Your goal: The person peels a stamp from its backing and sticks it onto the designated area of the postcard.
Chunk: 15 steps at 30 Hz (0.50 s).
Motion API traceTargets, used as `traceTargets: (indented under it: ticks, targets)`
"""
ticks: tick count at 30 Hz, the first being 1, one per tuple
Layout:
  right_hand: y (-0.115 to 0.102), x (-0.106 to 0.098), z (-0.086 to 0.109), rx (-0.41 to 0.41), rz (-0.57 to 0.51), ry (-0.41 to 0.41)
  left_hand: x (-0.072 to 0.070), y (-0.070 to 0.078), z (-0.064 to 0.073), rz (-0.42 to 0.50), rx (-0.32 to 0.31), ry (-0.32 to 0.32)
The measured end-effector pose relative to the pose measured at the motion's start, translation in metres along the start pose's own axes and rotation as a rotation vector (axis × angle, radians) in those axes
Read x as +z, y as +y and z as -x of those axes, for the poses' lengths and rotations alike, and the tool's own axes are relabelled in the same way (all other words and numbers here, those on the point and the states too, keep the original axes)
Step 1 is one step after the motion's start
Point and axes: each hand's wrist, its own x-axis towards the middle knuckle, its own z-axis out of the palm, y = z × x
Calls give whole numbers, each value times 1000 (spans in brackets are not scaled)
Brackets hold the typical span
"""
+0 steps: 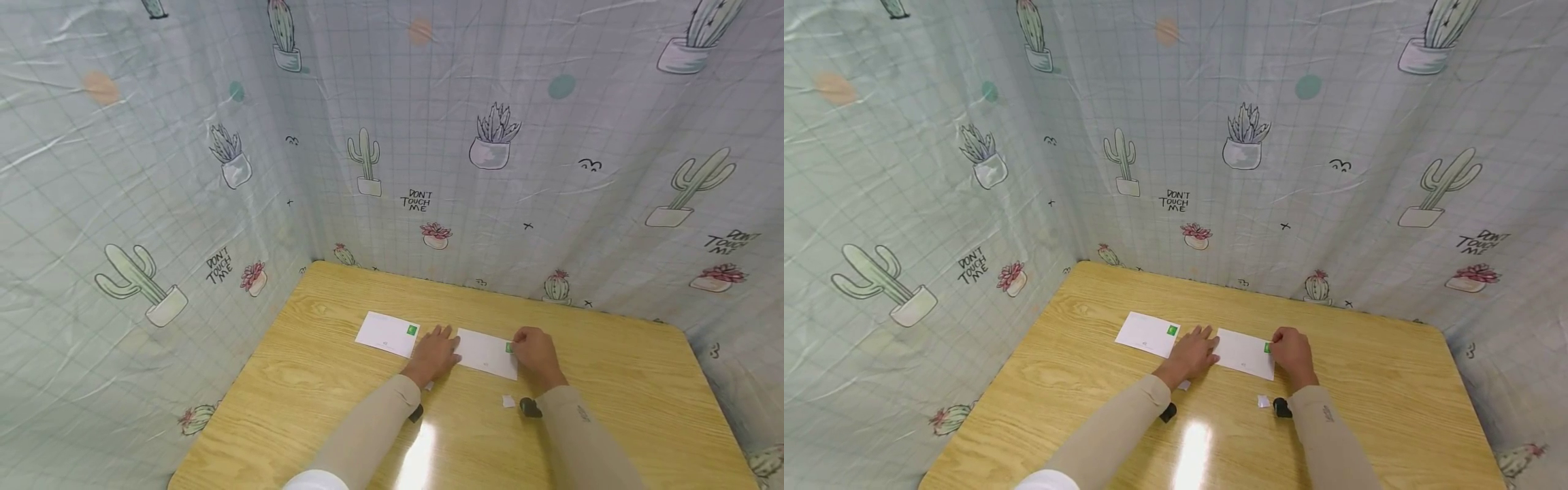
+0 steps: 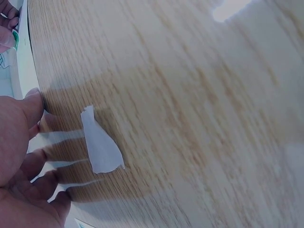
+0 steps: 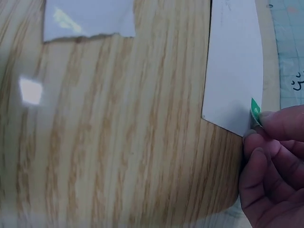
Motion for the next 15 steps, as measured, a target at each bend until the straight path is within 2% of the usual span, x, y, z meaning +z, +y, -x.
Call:
traceTargets:
  ticks: [4, 11, 15]
  targets:
    - [0, 2, 0, -1, -10, -2, 0, 0, 0, -6, -1, -1]
    - [3, 6, 0, -53, 0, 29, 1, -1, 0, -9, 5, 0]
    - [2, 6, 0, -37, 2, 23, 1, -1, -1, -22, 10, 8]
